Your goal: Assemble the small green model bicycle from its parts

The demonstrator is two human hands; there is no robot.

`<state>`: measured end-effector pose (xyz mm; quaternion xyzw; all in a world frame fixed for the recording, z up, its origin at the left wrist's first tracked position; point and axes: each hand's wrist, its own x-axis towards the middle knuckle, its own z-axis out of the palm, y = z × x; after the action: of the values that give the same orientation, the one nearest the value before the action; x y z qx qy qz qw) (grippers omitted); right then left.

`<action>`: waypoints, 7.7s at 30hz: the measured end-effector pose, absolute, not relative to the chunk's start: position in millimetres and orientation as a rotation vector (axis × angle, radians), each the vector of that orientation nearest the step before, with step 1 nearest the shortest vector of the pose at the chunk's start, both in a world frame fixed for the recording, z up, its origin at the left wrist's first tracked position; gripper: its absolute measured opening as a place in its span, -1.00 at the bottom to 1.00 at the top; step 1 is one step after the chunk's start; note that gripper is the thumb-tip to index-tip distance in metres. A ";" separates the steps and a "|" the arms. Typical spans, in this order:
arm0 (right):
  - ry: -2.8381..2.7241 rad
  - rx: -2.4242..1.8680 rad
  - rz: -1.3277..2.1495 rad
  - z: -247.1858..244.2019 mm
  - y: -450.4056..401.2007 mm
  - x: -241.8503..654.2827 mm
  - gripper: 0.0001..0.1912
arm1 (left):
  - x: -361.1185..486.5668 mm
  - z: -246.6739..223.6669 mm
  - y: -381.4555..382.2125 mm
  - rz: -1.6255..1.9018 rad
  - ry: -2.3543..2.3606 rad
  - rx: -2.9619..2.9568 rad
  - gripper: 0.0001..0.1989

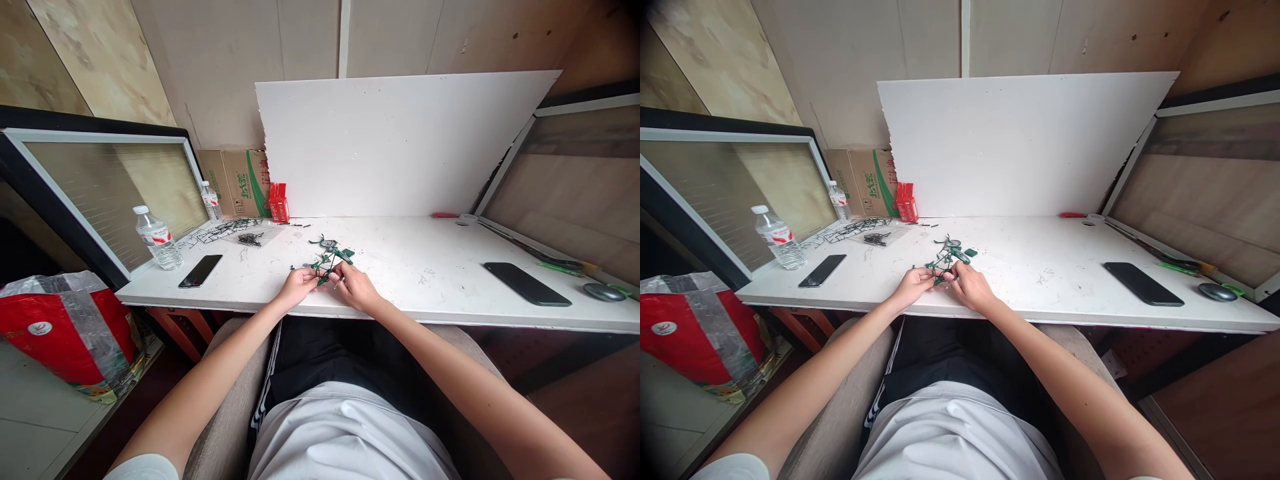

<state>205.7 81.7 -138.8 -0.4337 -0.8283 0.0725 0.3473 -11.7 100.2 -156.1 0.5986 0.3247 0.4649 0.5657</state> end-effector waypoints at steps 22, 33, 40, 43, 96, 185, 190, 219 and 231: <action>-1.853 -1.082 0.818 -123.8 85.9 213.6 -0.57 | -12.7 -146.7 95.7 1.146 0.844 1.343 -0.55; -1.836 -0.927 1.042 -125.2 91.0 219.2 -0.50 | -13.3 -150.5 96.9 1.099 0.762 1.395 -0.48; -1.747 -0.942 1.032 -132.9 96.7 221.4 -0.52 | -14.2 -150.1 96.6 1.084 0.779 1.415 -0.51; -1.712 -0.967 1.038 -135.4 99.0 222.3 -0.50 | -14.2 -151.6 97.7 1.085 0.783 1.425 -0.52; -1.796 -0.944 0.921 -141.2 101.3 222.1 -0.57 | -13.2 -136.1 84.6 1.064 0.793 1.491 -0.48; -1.895 -0.891 0.847 -133.5 96.0 219.4 -0.61 | -4.2 -145.8 79.4 1.108 0.827 1.775 -0.58; -1.911 -0.919 0.818 -134.2 96.2 219.6 -0.58 | -3.1 -145.2 78.0 1.086 0.830 1.764 -0.57; -1.920 -0.963 0.779 -131.3 94.4 218.2 -0.54 | -4.6 -146.9 80.8 0.991 0.733 1.664 -0.51; -1.901 -0.947 0.809 -130.5 94.8 217.2 -0.51 | -10.7 -139.5 80.4 0.937 0.660 1.646 -0.42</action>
<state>217.2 94.8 -130.5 -0.3781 -0.7588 0.3229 0.4207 -10.7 80.4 -139.5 0.6917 0.2773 0.3938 0.5381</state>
